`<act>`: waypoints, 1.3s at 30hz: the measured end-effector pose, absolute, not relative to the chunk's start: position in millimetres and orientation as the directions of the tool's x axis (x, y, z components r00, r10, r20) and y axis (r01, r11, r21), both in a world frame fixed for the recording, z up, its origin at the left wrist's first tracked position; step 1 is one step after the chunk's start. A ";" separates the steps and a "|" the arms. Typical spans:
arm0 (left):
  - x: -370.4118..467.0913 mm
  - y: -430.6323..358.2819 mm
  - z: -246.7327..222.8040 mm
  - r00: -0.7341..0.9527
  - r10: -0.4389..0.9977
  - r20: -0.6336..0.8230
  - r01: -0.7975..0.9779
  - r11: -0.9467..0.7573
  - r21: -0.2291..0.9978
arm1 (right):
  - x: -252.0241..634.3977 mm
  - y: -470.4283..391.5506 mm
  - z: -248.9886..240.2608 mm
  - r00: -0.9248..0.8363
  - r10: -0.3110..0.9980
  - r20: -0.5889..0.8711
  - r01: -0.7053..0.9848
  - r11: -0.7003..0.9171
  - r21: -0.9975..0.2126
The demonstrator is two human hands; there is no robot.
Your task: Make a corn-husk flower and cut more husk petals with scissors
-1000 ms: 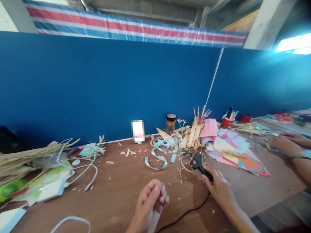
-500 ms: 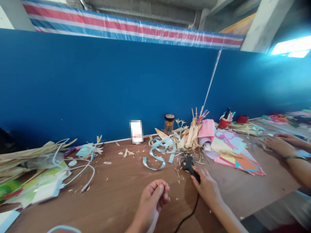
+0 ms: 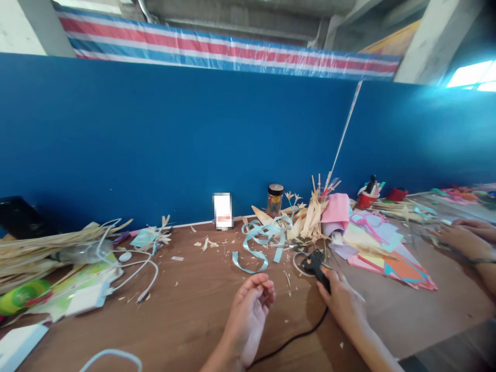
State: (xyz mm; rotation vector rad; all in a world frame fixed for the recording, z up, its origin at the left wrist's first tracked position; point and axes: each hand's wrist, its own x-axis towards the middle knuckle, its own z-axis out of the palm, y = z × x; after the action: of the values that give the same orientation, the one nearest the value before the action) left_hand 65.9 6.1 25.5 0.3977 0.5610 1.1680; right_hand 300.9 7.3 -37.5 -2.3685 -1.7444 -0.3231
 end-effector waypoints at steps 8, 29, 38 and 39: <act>55.5 -8.5 38.1 0.265 0.962 -0.070 -0.787 0.258 0.561 | 308.6 1.5 -44.9 0.306 0.897 0.318 0.951 -0.303 -0.061; 154.7 80.7 -0.5 0.457 0.805 -0.377 -0.412 0.568 0.713 | 318.5 -3.0 -31.3 0.330 0.859 0.392 0.943 -0.282 -0.176; 167.1 68.0 -10.7 0.598 0.703 -0.385 -0.369 0.668 0.646 | 319.0 -3.1 -34.8 0.320 0.875 0.363 0.946 -0.274 -0.173; 164.3 66.7 -10.9 0.591 0.710 -0.383 -0.365 0.659 0.658 | 317.6 -2.1 -36.4 0.317 0.877 0.360 0.947 -0.273 -0.169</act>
State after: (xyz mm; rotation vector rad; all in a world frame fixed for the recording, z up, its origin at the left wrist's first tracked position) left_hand 164.3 66.7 -10.9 0.5608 0.6819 0.6651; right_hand 317.6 -2.1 -36.4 -2.2403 -1.6294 -0.2775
